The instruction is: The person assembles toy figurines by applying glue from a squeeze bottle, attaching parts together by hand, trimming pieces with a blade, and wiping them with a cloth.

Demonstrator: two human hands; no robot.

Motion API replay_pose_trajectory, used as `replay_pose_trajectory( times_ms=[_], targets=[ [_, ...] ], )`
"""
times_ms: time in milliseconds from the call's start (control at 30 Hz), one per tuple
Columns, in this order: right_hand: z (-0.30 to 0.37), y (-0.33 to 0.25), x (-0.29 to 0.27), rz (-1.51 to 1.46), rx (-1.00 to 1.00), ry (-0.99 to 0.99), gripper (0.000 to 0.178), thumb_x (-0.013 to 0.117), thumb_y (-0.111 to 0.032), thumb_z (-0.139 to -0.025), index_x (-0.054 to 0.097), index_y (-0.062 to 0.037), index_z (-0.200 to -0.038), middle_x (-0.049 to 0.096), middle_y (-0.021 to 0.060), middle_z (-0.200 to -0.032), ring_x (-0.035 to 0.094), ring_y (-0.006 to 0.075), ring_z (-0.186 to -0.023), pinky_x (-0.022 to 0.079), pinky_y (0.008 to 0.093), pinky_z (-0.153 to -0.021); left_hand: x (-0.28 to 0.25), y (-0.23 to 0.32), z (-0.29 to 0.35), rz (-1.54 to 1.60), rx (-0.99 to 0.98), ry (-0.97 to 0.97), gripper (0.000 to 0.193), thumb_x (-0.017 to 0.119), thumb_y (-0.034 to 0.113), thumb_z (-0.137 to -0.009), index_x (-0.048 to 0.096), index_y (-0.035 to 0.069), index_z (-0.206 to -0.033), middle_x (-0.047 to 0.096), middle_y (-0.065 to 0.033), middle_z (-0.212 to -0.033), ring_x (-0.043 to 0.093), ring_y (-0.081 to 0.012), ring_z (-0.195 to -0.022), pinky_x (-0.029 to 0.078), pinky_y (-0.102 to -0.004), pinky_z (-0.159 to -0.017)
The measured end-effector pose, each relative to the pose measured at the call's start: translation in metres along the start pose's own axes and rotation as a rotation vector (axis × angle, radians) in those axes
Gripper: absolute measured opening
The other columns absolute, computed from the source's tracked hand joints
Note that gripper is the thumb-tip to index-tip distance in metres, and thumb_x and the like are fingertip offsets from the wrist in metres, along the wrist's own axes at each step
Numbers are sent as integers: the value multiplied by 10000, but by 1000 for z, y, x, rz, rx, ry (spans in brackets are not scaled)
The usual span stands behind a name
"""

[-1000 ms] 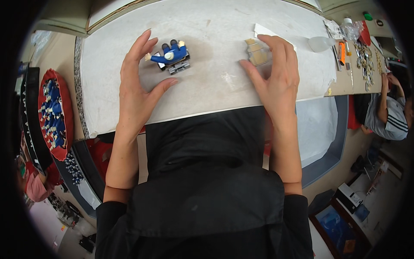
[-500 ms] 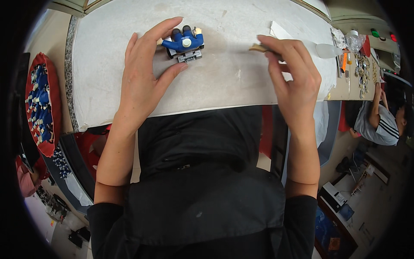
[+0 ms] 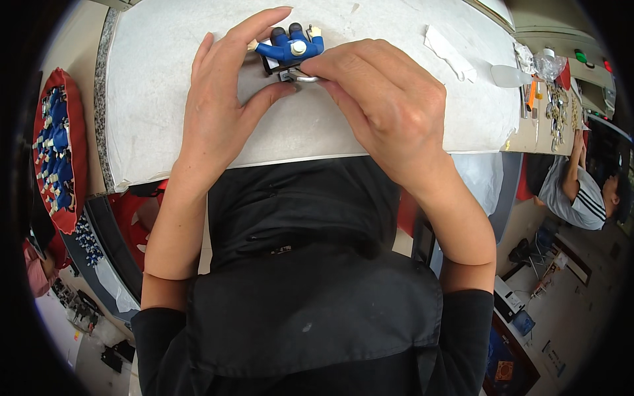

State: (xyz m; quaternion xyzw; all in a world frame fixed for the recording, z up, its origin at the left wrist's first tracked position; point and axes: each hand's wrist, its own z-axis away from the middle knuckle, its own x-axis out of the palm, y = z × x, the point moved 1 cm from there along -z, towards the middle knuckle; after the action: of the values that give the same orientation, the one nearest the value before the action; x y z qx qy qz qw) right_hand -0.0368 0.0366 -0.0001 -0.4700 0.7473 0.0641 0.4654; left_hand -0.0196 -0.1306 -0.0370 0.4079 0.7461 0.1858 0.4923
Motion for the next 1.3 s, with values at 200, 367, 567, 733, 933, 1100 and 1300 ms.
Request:
replay_pose_trajectory(
  times_ms=[200,367,567,733,933,1100,1300],
  targets=[
    [-1,-4,3,52,-49,-16,195,675,27,-592,639,-34,-774,609,63,-716,594,193,-645,470,274,-540,-2,1,2,2,-17,-11,630,704,47,-635,466,226,-1191,566,-1,-953,519,-204,-996,251,-500,-975],
    [0,-3,2,24,-31,-30,182,676,20,-628,637,-26,-800,615,67,-720,599,174,-639,475,257,-547,-10,1,-5,-12,-15,-168,633,670,70,-697,395,154,-1261,509,-76,-1158,475,-242,-1087,221,-518,-982],
    [7,11,-13,-860,764,-21,205,608,11,-774,556,36,-971,622,67,-789,591,100,-628,483,207,-571,-11,6,-10,-67,-116,-251,629,677,70,-689,405,135,-1252,510,-80,-1152,484,-252,-1072,220,-521,-982],
    [14,12,-16,-1016,892,-43,237,588,21,-777,527,31,-1006,556,40,-710,595,99,-611,475,200,-547,-8,3,-6,-83,210,284,462,727,60,-618,570,104,-1050,596,-33,-926,560,-214,-888,397,-385,-857],
    [24,-16,-28,-931,814,67,255,575,42,-775,498,32,-1018,574,54,-775,587,95,-626,472,197,-563,-8,46,21,374,-254,-101,114,647,1,-748,610,-24,-854,604,-55,-713,533,-56,-595,389,-179,-510],
    [34,-29,-29,-685,659,164,230,592,48,-755,526,20,-973,598,58,-762,584,80,-656,480,197,-599,4,51,24,528,-377,-134,49,622,36,-758,597,7,-789,585,-43,-656,508,-70,-493,369,-193,-429],
    [43,-36,-29,-433,477,221,212,614,50,-729,566,8,-931,600,60,-756,600,99,-656,491,217,-578,3,57,24,570,-444,-159,50,595,40,-767,576,-6,-763,562,-20,-619,499,-42,-522,382,-182,-466]
  ],
)
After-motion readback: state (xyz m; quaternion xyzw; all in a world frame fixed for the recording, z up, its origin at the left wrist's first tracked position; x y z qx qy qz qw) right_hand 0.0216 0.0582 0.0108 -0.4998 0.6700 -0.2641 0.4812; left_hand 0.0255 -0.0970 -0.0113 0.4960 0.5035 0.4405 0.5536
